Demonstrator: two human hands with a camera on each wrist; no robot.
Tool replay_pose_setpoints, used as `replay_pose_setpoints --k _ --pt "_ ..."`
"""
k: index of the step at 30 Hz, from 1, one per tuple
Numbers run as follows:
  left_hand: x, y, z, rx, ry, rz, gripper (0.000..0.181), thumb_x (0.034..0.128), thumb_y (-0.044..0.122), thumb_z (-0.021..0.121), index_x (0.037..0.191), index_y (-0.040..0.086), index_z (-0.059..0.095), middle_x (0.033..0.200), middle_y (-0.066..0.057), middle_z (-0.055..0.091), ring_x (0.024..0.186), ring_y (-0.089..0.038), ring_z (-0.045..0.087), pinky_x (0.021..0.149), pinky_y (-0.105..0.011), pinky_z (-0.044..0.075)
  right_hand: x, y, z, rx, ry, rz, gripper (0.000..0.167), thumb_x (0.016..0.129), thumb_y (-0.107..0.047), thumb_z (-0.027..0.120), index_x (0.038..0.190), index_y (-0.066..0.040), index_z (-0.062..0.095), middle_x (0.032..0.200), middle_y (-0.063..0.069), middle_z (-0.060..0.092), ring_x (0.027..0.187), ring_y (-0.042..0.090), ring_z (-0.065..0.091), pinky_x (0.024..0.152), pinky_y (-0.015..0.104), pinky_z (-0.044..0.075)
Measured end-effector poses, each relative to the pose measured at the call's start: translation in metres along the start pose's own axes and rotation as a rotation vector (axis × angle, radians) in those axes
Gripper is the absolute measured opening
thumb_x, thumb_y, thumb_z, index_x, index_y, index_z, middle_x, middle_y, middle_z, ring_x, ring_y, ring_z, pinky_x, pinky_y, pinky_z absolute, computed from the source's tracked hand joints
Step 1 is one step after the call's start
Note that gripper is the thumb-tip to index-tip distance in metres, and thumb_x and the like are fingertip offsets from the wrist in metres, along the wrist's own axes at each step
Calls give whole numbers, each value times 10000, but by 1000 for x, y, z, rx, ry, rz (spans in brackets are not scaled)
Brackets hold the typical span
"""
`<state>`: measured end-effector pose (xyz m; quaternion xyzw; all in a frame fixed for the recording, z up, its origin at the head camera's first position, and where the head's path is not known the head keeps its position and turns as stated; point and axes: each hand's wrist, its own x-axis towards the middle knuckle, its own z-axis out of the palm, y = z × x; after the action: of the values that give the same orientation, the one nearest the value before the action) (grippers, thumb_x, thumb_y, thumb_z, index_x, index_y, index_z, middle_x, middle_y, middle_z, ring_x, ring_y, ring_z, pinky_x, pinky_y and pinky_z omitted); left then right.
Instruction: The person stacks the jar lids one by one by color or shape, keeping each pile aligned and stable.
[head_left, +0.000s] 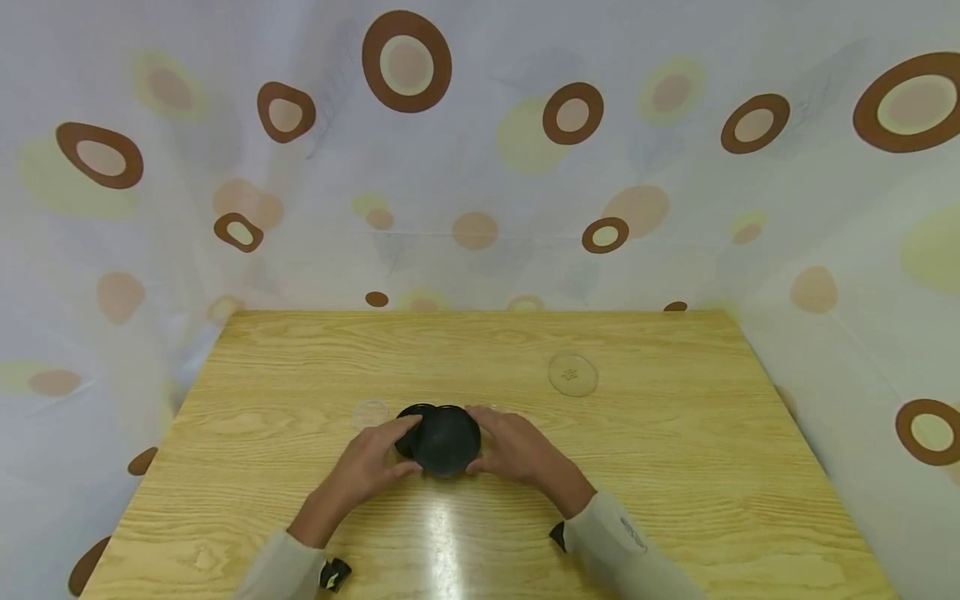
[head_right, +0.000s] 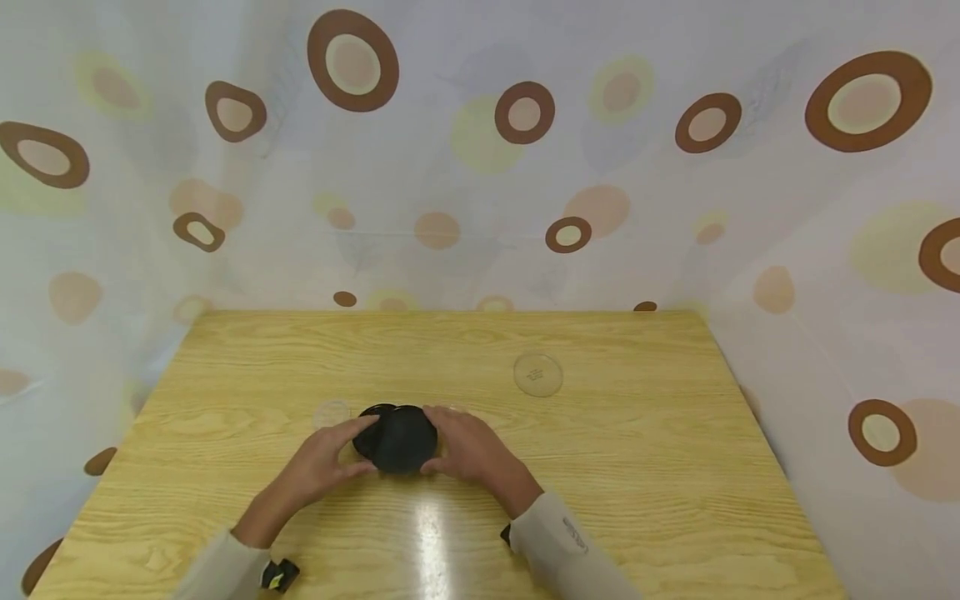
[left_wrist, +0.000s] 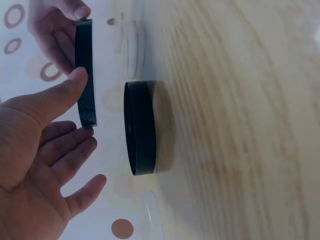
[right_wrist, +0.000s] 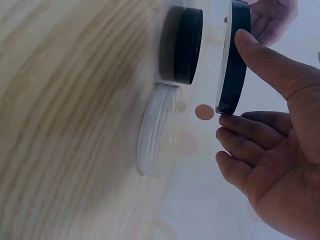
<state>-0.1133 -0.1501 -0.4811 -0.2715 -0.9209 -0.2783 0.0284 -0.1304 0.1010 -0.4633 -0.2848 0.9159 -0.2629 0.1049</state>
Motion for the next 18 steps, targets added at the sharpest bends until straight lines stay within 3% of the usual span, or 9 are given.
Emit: replay_pose_setpoints --k 12,18 --pt "-7 5 9 18 -34 -18 692 681 242 837 1282 28 569 1266 -147 621 1138 -303 613 944 -420 508 -10 2 9 -55 -11 -17 874 709 -298 839 1416 -14 412 1417 129 495 1275 281 511 1028 412 450" --pt "-10 9 11 18 -33 8 687 677 263 838 1265 15 584 1246 -143 635 1127 -297 620 931 -420 515 -16 1 11 -87 -22 -30 855 714 -313 832 1407 -17 429 1408 127 505 1281 284 506 1032 418 446"
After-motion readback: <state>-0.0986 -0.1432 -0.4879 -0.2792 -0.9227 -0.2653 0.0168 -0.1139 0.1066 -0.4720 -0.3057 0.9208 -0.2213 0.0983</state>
